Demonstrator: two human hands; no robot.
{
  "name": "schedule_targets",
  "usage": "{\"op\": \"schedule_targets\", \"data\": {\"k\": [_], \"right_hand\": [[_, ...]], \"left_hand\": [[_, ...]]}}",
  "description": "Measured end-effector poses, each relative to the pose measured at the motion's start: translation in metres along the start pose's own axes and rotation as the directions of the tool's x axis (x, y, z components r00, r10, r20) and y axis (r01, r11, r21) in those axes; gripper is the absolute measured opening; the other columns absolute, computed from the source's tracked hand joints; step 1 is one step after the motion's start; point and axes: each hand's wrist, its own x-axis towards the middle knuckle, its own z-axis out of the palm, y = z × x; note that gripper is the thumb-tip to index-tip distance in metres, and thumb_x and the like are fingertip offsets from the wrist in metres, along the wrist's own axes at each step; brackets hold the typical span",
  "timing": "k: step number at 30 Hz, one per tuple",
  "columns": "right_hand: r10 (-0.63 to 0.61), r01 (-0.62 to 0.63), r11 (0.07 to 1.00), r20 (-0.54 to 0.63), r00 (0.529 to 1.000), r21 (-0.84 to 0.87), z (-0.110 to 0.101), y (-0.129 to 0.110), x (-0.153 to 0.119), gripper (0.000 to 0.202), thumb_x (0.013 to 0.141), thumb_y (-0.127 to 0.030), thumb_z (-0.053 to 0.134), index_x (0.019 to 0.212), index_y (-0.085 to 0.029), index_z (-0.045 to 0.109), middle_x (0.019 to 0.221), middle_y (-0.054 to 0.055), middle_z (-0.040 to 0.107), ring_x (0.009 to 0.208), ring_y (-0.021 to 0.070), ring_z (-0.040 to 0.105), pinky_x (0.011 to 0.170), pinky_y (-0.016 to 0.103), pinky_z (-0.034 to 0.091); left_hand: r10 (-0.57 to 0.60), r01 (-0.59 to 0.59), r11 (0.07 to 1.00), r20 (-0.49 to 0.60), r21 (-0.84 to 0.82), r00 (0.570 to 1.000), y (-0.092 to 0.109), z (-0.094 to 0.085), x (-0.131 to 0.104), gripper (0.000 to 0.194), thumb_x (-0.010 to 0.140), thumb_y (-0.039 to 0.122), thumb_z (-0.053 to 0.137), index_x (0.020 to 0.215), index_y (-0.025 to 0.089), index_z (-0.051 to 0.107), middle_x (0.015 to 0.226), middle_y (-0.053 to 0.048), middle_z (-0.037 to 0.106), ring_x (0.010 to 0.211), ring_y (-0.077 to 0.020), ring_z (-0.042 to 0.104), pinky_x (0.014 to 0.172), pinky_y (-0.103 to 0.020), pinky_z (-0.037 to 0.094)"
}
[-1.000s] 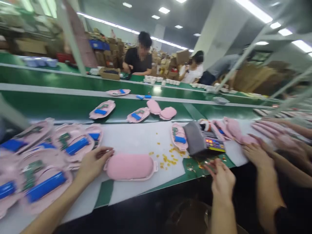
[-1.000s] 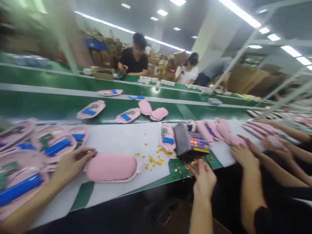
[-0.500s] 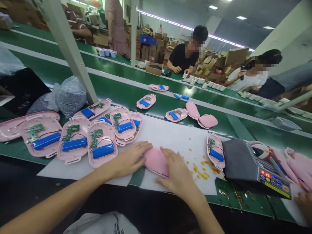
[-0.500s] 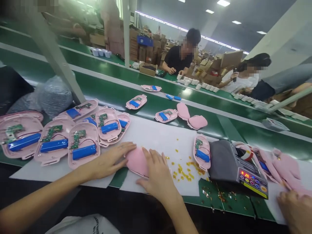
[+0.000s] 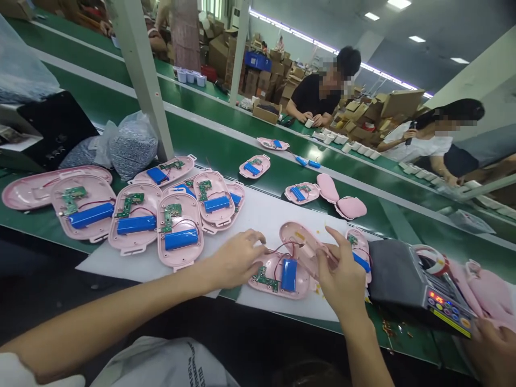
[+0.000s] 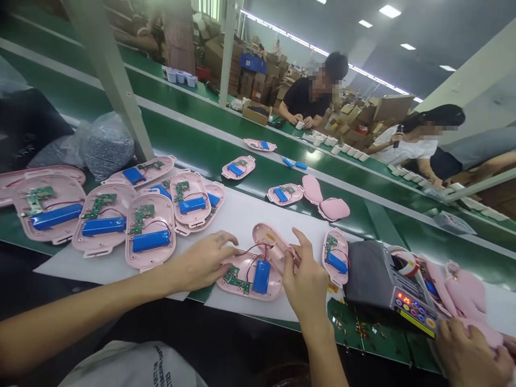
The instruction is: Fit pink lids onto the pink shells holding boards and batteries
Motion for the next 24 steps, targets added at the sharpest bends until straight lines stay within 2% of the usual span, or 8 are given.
{"op": "schedule_targets", "data": {"k": [3, 7, 11, 13, 17, 19, 22, 24], "right_hand": [[0.034, -0.035, 0.996, -0.01, 0.999, -0.076, -0.003, 0.0, 0.0, 0.043, 0.093, -0.036, 0.045, 0.132, -0.021, 0.056, 0.093, 0.007, 0.074, 0.069, 0.0203, 0.067, 0.058, 0.029, 0.046], [0.098, -0.099, 0.982, -0.012, 0.995, -0.163, -0.009, 0.003, -0.008, 0.044, 0.092, -0.034, 0.042, 0.132, -0.022, 0.055, 0.089, 0.005, 0.074, 0.068, 0.0222, 0.065, 0.058, 0.03, 0.042], [0.172, -0.175, 0.965, -0.031, 0.985, -0.195, -0.014, 0.011, -0.011, 0.044, 0.09, -0.035, 0.042, 0.13, -0.021, 0.056, 0.089, 0.007, 0.074, 0.066, 0.0235, 0.064, 0.055, 0.03, 0.039], [0.172, -0.174, 0.968, -0.03, 0.985, -0.182, -0.017, 0.017, -0.011, 0.043, 0.089, -0.035, 0.044, 0.128, -0.021, 0.056, 0.089, 0.006, 0.074, 0.063, 0.0225, 0.063, 0.053, 0.029, 0.038], [0.063, -0.052, 0.992, 0.085, 0.994, -0.117, -0.02, 0.017, -0.006, 0.045, 0.09, -0.032, 0.045, 0.133, -0.024, 0.054, 0.088, 0.003, 0.074, 0.067, 0.0215, 0.065, 0.055, 0.028, 0.039], [-0.014, 0.023, 0.998, 0.17, 0.985, -0.054, -0.02, 0.009, -0.002, 0.047, 0.09, -0.031, 0.045, 0.136, -0.024, 0.051, 0.087, 0.002, 0.073, 0.068, 0.0208, 0.066, 0.057, 0.028, 0.041], [-0.091, 0.081, 0.996, 0.279, 0.956, 0.049, -0.017, -0.006, 0.008, 0.05, 0.091, -0.029, 0.046, 0.14, -0.026, 0.046, 0.084, 0.0, 0.072, 0.067, 0.0194, 0.066, 0.061, 0.029, 0.044], [-0.097, 0.067, 0.992, 0.313, 0.945, 0.105, -0.014, -0.011, 0.015, 0.051, 0.09, -0.029, 0.047, 0.141, -0.026, 0.045, 0.083, -0.001, 0.072, 0.069, 0.0195, 0.067, 0.063, 0.029, 0.046]], "left_hand": [[0.154, -0.158, 0.987, 0.108, 0.03, 0.982, 0.0, 0.01, 0.01, 0.018, 0.088, 0.029, 0.068, 0.099, 0.016, 0.068, 0.098, -0.009, 0.067, 0.091, -0.0245, 0.061, 0.085, -0.038, 0.046], [0.122, -0.117, 0.991, 0.094, -0.059, 0.988, -0.002, 0.021, 0.013, 0.007, 0.089, 0.017, 0.065, 0.083, 0.018, 0.069, 0.087, -0.003, 0.069, 0.084, -0.019, 0.062, 0.083, -0.033, 0.043], [-0.029, 0.024, 0.962, -0.014, -0.27, 0.999, -0.004, 0.025, 0.008, 0.015, 0.092, 0.015, 0.056, 0.083, 0.018, 0.068, 0.085, -0.003, 0.07, 0.081, -0.0176, 0.062, 0.081, -0.031, 0.045], [-0.157, 0.117, 0.877, -0.048, -0.466, 0.986, -0.006, 0.026, 0.006, 0.017, 0.092, 0.017, 0.054, 0.085, 0.017, 0.069, 0.085, -0.003, 0.072, 0.08, -0.0174, 0.064, 0.079, -0.029, 0.049], [-0.451, 0.226, 0.628, -0.112, -0.744, 0.885, -0.008, 0.023, 0.007, 0.022, 0.093, 0.028, 0.055, 0.09, 0.015, 0.073, 0.084, -0.005, 0.073, 0.081, -0.0191, 0.068, 0.076, -0.029, 0.054], [-0.42, 0.155, 0.706, -0.232, -0.691, 0.877, -0.007, 0.021, 0.009, 0.024, 0.095, 0.03, 0.055, 0.092, 0.017, 0.075, 0.088, -0.007, 0.072, 0.083, -0.0188, 0.067, 0.078, -0.03, 0.055], [-0.183, -0.026, 0.917, -0.479, -0.398, 0.859, -0.006, 0.021, 0.017, 0.024, 0.098, 0.029, 0.054, 0.095, 0.022, 0.077, 0.104, -0.009, 0.067, 0.096, -0.0196, 0.064, 0.087, -0.035, 0.055], [-0.076, -0.085, 0.962, -0.558, -0.258, 0.826, -0.008, 0.024, 0.023, 0.024, 0.099, 0.028, 0.053, 0.096, 0.023, 0.077, 0.112, -0.01, 0.062, 0.101, -0.0199, 0.062, 0.088, -0.036, 0.056]]}}
